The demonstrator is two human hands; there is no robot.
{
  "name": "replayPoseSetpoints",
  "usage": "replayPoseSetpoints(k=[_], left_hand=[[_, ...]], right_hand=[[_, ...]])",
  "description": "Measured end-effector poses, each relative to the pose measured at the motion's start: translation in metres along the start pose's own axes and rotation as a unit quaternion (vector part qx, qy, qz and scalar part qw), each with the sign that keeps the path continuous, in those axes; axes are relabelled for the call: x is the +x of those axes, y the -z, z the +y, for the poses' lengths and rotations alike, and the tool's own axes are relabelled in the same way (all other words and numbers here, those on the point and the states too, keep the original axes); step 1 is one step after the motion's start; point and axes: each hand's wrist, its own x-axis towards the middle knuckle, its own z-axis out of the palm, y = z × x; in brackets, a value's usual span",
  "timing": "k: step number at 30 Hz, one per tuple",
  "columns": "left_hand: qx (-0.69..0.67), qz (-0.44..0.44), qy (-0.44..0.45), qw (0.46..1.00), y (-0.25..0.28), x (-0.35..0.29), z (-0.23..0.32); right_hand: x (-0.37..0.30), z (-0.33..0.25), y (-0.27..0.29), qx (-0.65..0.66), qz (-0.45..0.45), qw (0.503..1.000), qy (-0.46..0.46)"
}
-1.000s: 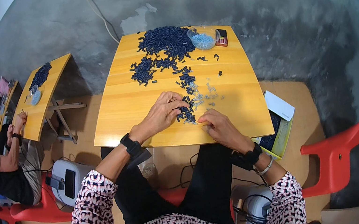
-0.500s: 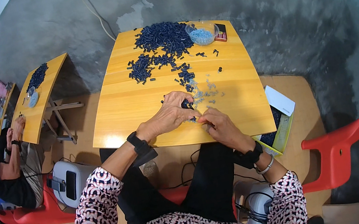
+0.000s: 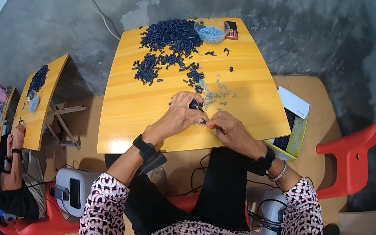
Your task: Manually assemble small plastic black components by snapping them together and sorting into a red bowl.
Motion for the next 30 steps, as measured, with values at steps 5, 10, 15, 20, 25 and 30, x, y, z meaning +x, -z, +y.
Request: replayPoseSetpoints(k=[5,10,15,20,25,30], left_hand=[[-0.009,0.009,0.003,1.000,-0.001,-0.001,-0.005],[-0.002,0.018,0.016,1.000,-0.002,-0.005,-0.012],[0.019,0.014,0.022,0.999,-0.002,-0.004,-0.015],[0.015,0.050,0.060,0.997,0.000,-0.010,-0.021],[0.018,0.049,0.072,0.996,0.006,-0.012,-0.032],[-0.013,0.085,0.089,0.992,0.007,-0.017,-0.039]], right_hand=[[0.001,-0.001,0.000,-0.007,0.003,1.000,0.004],[0.007,-0.007,-0.003,0.000,0.003,1.000,0.024],[0.005,-0.006,0.001,-0.012,-0.011,1.000,0.011],[0.012,-0.016,-0.006,-0.023,-0.020,0.999,0.030],[0.023,-0.024,-0.015,-0.048,-0.043,0.997,0.043],[0.023,-0.018,-0.025,-0.095,-0.064,0.991,0.062]])
